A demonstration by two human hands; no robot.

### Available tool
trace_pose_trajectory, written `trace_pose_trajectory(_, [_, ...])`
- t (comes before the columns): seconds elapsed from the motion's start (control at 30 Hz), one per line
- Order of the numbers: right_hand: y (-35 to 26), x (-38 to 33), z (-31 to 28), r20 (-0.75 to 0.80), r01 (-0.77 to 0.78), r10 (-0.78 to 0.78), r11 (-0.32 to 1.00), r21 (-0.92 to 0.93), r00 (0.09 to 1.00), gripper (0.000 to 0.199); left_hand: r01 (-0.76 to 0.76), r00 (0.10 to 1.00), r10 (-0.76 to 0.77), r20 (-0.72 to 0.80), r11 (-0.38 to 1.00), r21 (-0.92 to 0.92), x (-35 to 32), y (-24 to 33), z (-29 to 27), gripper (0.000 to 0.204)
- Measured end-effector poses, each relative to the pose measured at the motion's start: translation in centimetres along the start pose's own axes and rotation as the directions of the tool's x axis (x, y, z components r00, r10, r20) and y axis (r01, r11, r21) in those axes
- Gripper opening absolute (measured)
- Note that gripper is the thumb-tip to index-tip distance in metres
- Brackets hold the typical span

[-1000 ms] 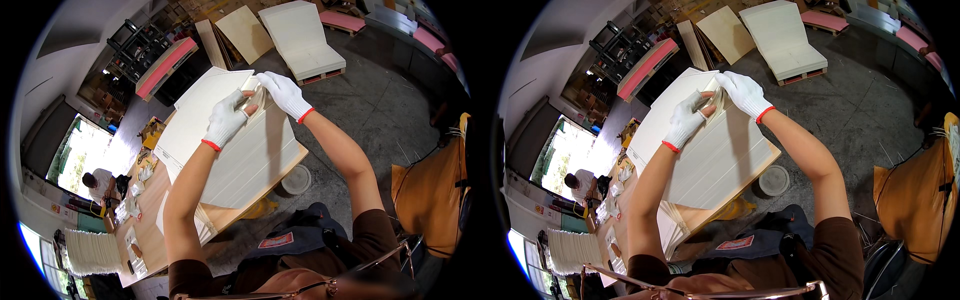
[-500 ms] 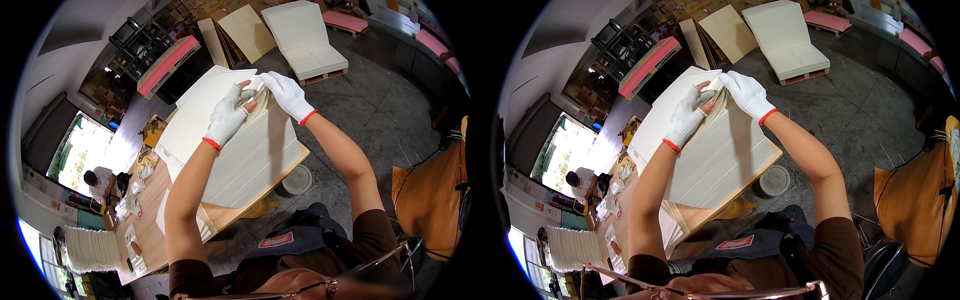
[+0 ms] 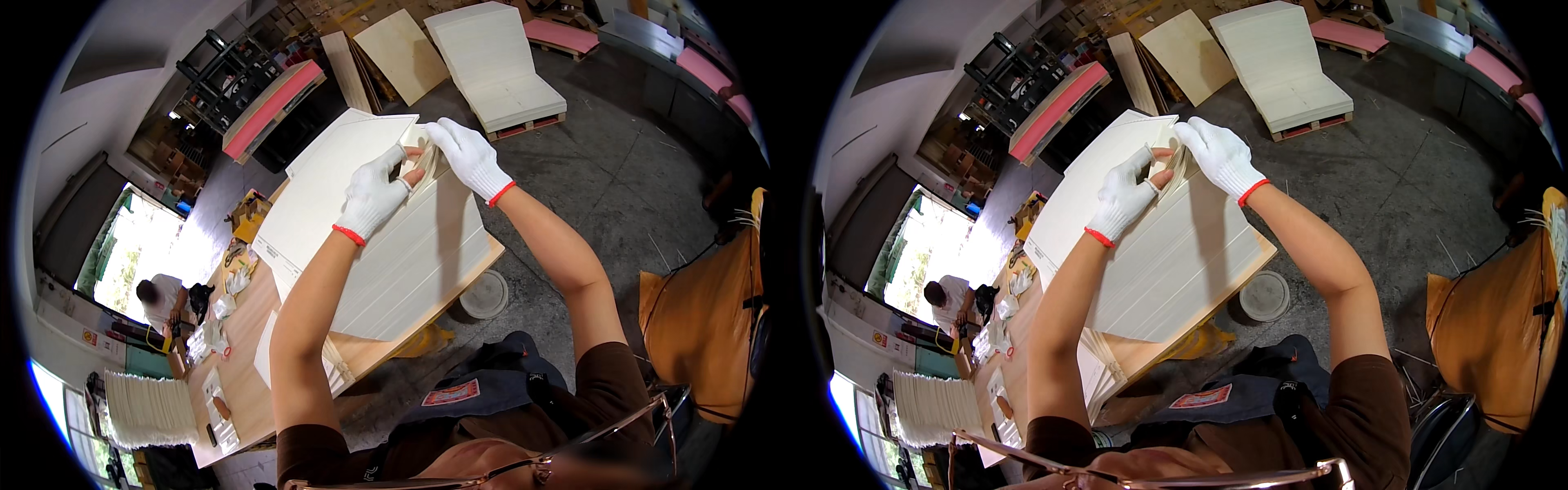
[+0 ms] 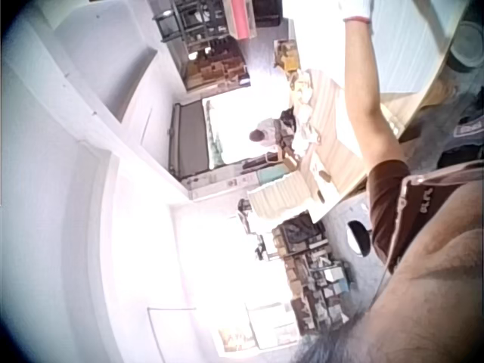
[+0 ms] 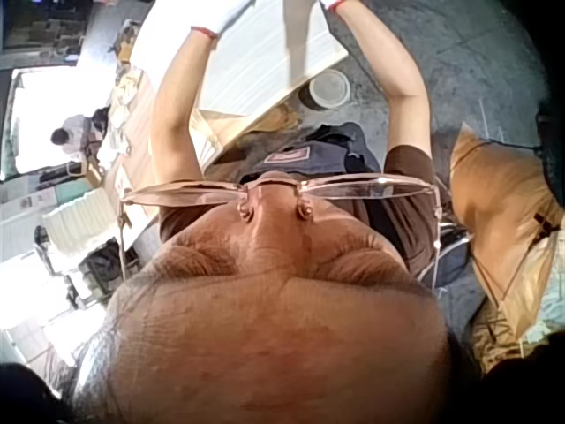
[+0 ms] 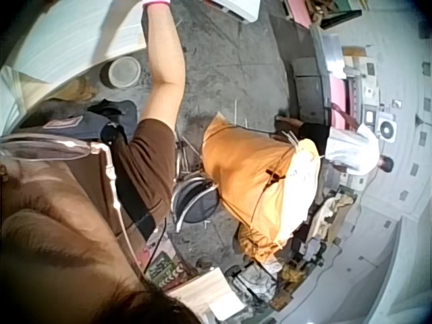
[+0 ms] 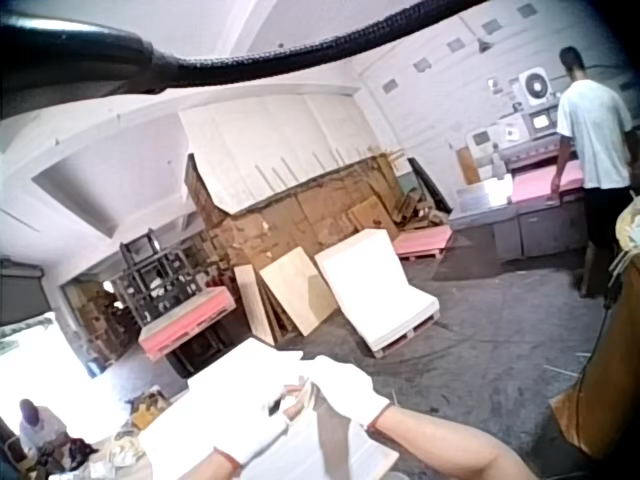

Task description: The person puts on eyeglasses, then repeatedly picks up stacks of white paper sheets from a table, aligns their edges, and places them back down. The person continues this repetitive stacking and alignment process throughout the clip.

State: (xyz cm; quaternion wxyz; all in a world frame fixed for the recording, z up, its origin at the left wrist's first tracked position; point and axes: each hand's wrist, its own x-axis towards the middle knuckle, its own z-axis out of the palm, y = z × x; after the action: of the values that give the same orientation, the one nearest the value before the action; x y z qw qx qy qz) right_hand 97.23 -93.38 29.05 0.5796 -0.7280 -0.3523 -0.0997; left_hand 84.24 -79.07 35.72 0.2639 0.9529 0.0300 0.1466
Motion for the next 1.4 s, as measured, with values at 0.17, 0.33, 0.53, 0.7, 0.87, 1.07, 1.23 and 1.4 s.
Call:
trace_pose_trajectory(0.17, [0.1, 0.0, -0.2, 0.017, -0.019, 0.019, 1.0, -0.017, 1.0, 0.052, 0.035, 0.999, -0.035, 0.028, 0.999, -0.017, 0.0, 0.4, -0.3, 0.035])
trace_pose_trajectory(0.33, [-0.6, -0.3, -0.3, 0.008, -0.045, 0.045, 0.998, -0.04, 0.999, 0.053, 0.008, 0.998, -0.011, -0.061, 0.999, -0.042, 0.0, -0.2, 0.1, 0.03])
trace_pose_trajectory(0.53, [0.0, -0.2, -0.1, 0.003, -0.04, 0.04, 0.998, -0.041, 0.999, 0.049, 0.005, 1.0, -0.005, 0.006, 1.0, -0.006, 0.5, -0.9, 0.5, 0.03])
trace_pose_trajectory(0.7, [-0.2, -0.2, -0.2, 0.022, -0.063, 0.064, 0.998, -0.027, 0.998, 0.049, -0.001, 1.0, -0.002, 0.029, 0.996, 0.094, 0.0, 0.4, 0.1, 0.035])
trace_pose_trajectory(0.87, [0.2, -0.2, 0.1, -0.019, -0.04, 0.04, 0.999, 0.004, 0.999, 0.046, -0.021, 1.0, 0.019, 0.024, 0.994, 0.104, 0.1, 0.6, 0.0, 0.034])
trace_pose_trajectory(1.07, [-0.2, -0.3, -0.3, 0.032, -0.101, 0.101, 0.995, 0.006, 0.994, 0.052, 0.015, 0.999, -0.017, 0.028, 0.996, 0.087, 0.1, 0.7, -0.1, 0.031])
trace_pose_trajectory(1.23, [0.5, -0.3, 0.2, -0.018, -0.028, 0.028, 1.0, -0.002, 0.999, 0.047, -0.044, 0.999, 0.038, 0.039, 0.984, 0.175, 0.3, -0.1, 0.3, 0.033])
trace_pose_trajectory(1.4, [0.6, -0.4, 0.3, -0.034, -0.001, 0.001, 1.0, -0.009, 0.999, 0.044, -0.054, 0.998, 0.048, 0.035, 0.983, 0.178, 0.2, 0.3, 0.1, 0.037])
